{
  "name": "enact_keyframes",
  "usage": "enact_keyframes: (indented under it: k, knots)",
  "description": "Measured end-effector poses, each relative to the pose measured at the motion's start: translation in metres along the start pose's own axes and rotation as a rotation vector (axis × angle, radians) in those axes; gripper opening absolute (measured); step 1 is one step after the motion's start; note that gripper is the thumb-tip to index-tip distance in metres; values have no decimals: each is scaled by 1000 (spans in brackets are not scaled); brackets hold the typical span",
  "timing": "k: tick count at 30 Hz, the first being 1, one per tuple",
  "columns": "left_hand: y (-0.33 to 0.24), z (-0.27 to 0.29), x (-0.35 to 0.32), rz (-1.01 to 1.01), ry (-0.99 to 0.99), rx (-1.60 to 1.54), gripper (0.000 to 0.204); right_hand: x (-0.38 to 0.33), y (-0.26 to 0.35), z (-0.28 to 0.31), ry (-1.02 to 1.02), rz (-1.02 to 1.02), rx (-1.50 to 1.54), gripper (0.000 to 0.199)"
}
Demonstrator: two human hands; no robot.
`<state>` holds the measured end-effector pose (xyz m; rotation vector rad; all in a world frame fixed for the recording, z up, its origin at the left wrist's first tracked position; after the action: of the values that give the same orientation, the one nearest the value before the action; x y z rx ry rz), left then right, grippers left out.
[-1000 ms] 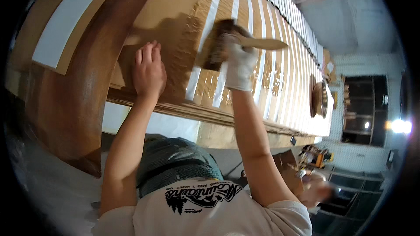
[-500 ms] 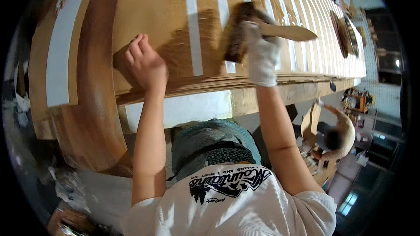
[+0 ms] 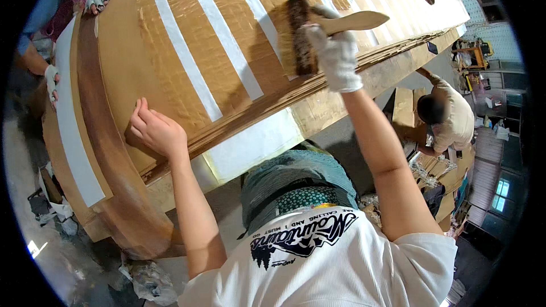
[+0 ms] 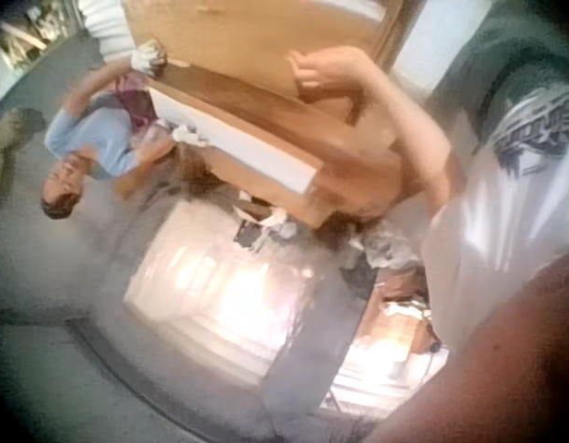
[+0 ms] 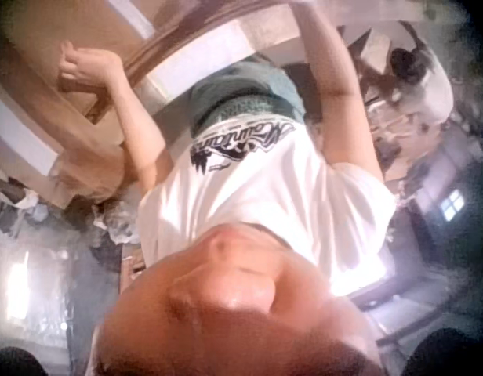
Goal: The person applies a liquid adhesive to a large sheet of paper using a brush, repeatedly dipping the brush into a metal bowl and spreading the liquid across the surface. Another person assists by holding the paper steady.
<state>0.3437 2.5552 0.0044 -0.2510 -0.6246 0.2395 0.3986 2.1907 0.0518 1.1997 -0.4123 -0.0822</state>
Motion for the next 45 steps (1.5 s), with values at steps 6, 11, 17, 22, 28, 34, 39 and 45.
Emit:
enact_keyframes:
  k: [6, 11, 17, 22, 28, 34, 39, 45]
  knots:
    - [-16, 13, -2, -17, 11, 17, 31, 6, 50, 20, -12, 16, -108, 37]
    - [-45, 50, 16, -40, 27, 52, 29, 28, 74, 54, 75, -35, -30, 35]
    - [-90, 109, 12, -45, 24, 59, 30, 68, 68, 205, -87, -94, 90, 42]
    - [-217, 176, -24, 103, 33, -269, 28, 128, 49, 365, -267, -188, 52, 43]
    - [-380, 168, -64, -52, 162, -257, 22, 203, 1, 474, -197, -185, -121, 50]
    - [-493, 141, -90, -117, 272, -385, 22, 245, -28, 512, -167, -159, -196, 37]
    - [-535, 139, -106, -169, 366, -416, 22, 268, -44, 511, 0, -243, -512, 35]
    - [-526, 144, -120, -130, 364, -455, 25, 273, -51, 542, 67, 41, 20, 40]
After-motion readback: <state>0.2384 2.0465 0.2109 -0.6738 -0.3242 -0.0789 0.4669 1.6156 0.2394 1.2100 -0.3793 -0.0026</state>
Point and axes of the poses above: each hand's wrist, its own x-axis towards the middle knuckle, its own z-axis out of the back of the hand, y = z × x, the point moved 2 cm from there along x, towards the middle knuckle, and after that the axes turned 2 degrees about x, right-handed, at the moved point
